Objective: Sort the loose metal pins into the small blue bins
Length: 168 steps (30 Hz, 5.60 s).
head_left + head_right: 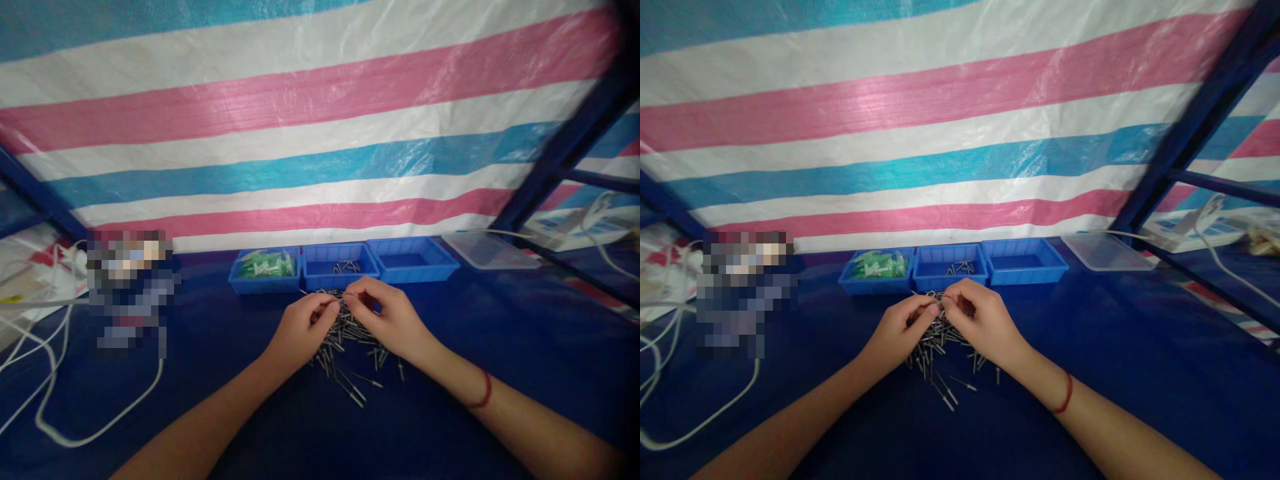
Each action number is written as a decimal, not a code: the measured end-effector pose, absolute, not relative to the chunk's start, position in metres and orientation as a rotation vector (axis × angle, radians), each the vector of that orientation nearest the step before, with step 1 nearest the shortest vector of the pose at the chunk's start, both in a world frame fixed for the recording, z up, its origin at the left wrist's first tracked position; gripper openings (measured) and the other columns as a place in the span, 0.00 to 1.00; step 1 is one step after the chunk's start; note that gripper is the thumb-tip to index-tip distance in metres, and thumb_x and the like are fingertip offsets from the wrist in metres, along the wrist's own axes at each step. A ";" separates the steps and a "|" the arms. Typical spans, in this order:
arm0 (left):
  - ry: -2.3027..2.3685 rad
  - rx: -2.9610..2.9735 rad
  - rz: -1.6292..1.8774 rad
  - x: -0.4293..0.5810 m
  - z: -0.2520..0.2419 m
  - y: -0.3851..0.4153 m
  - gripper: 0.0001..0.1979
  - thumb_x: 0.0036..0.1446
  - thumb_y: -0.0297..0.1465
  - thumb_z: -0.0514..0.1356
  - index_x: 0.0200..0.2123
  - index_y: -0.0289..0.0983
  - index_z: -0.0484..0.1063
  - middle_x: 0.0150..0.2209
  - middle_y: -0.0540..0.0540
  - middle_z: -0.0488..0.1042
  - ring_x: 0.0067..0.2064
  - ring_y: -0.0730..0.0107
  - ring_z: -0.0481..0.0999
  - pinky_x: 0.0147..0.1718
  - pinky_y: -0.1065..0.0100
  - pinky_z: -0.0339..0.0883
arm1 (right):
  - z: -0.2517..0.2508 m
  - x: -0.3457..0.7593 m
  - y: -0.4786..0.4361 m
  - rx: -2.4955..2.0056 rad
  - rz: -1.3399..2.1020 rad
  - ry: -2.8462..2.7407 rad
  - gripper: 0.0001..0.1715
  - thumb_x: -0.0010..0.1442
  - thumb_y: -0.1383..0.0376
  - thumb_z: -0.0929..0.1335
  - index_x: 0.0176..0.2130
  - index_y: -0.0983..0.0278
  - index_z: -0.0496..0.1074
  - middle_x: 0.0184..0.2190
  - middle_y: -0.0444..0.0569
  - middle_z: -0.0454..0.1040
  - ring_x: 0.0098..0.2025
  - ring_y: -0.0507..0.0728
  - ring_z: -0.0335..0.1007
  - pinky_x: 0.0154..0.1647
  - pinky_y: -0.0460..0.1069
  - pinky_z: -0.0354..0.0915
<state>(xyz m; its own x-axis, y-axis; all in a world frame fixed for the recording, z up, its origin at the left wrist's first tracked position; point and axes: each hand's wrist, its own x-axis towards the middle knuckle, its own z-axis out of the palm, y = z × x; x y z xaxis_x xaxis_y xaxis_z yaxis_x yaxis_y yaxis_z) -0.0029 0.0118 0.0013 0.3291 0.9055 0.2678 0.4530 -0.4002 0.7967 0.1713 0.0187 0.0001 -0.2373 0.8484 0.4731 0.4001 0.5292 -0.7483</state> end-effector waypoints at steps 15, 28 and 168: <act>1.176 1.949 1.008 -0.003 -0.001 0.012 0.08 0.58 0.34 0.57 0.36 0.35 0.70 0.30 0.50 0.70 0.31 0.73 0.69 0.31 0.73 0.62 | 0.000 0.170 0.017 -0.936 0.677 -1.854 0.08 0.61 0.62 0.65 0.37 0.62 0.72 0.29 0.46 0.71 0.29 0.52 0.64 0.30 0.49 0.61; 1.131 2.245 0.929 -0.004 0.001 0.008 0.11 0.61 0.33 0.55 0.46 0.37 0.67 0.37 0.47 0.72 0.38 0.70 0.70 0.38 0.68 0.62 | -0.004 0.182 0.049 -1.111 0.031 -1.905 0.10 0.62 0.63 0.63 0.38 0.62 0.74 0.35 0.49 0.74 0.39 0.58 0.67 0.41 0.54 0.61; 1.225 1.998 1.067 -0.010 0.002 0.017 0.10 0.58 0.31 0.57 0.43 0.37 0.71 0.39 0.45 0.74 0.38 0.69 0.73 0.40 0.68 0.66 | -0.001 0.177 0.029 -1.013 0.566 -2.082 0.03 0.55 0.68 0.65 0.30 0.63 0.69 0.27 0.44 0.70 0.29 0.51 0.64 0.31 0.47 0.60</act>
<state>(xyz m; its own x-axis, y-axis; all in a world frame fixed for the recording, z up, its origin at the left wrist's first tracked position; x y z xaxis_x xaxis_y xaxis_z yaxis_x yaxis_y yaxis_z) -0.0097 0.0173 0.0015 0.2664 0.9029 0.3374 0.4581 -0.4266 0.7798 0.1774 0.0290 -0.0011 -0.4143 0.8042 0.4262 0.4775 0.5907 -0.6505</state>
